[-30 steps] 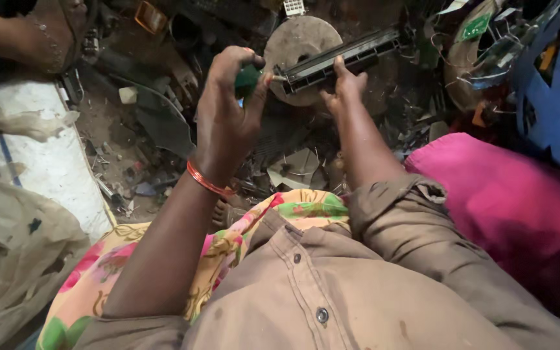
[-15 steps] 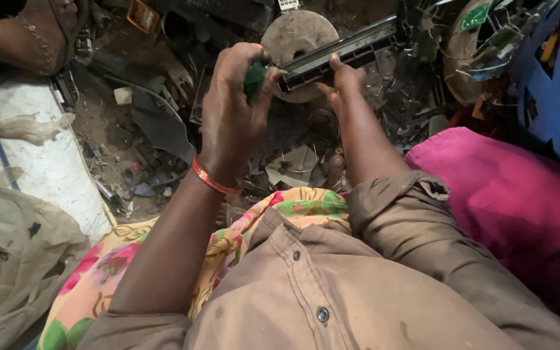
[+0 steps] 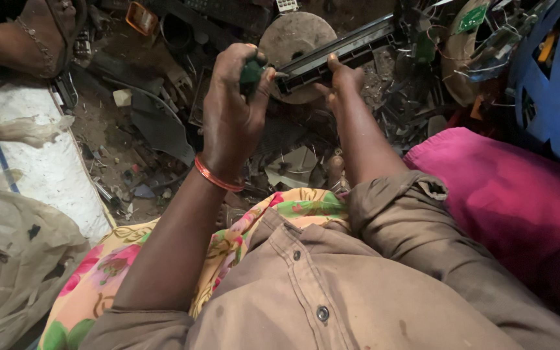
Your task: The person uses a screwdriver to remove parts from a printer toner cartridge and then uses a cleaver to pry open and inspect a small electronic housing and its circuit board.
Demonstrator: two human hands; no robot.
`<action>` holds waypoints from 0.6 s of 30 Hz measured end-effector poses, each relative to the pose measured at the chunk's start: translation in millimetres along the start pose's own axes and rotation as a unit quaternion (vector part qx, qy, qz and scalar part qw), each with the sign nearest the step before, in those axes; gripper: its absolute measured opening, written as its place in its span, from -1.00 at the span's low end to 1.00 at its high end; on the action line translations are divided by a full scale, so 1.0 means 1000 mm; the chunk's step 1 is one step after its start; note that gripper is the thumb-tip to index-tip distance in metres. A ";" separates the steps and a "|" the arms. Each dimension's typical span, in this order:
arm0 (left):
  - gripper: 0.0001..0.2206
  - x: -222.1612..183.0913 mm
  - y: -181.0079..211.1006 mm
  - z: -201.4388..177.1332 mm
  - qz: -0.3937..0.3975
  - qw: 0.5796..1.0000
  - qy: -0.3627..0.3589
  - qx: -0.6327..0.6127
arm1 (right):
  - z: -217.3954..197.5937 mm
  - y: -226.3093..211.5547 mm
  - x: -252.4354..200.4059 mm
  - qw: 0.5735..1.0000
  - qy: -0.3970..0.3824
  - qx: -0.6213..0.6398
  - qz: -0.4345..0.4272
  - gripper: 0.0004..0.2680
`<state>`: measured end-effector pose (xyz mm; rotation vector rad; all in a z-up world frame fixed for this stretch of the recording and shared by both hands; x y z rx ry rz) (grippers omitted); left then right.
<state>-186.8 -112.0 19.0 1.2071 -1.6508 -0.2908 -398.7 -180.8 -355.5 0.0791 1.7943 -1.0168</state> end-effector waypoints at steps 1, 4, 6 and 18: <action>-0.49 0.000 0.000 0.000 -0.001 1.000 0.003 0.002 | -0.001 -0.002 -0.002 1.000 0.000 -0.014 -0.002 -0.62; -0.49 0.001 0.000 -0.003 -0.009 1.000 0.007 0.010 | -0.002 -0.005 -0.010 0.999 0.006 -0.031 -0.006 -0.62; -0.49 0.000 0.001 -0.004 -0.008 1.000 0.005 0.009 | -0.003 -0.007 -0.011 0.999 0.012 -0.033 -0.010 -0.63; -0.54 0.004 0.022 0.000 0.006 1.000 -0.006 0.015 | 0.000 -0.005 -0.013 1.000 -0.003 0.025 0.003 -0.66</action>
Point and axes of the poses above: each hand's wrist, its own x-axis towards the middle knuckle, its own z-axis out of the palm, y = z × x, the point moved 8 cm from there along x, towards the middle knuckle, and after that the axes turned 12 degrees about y, right-handed, at the moved point
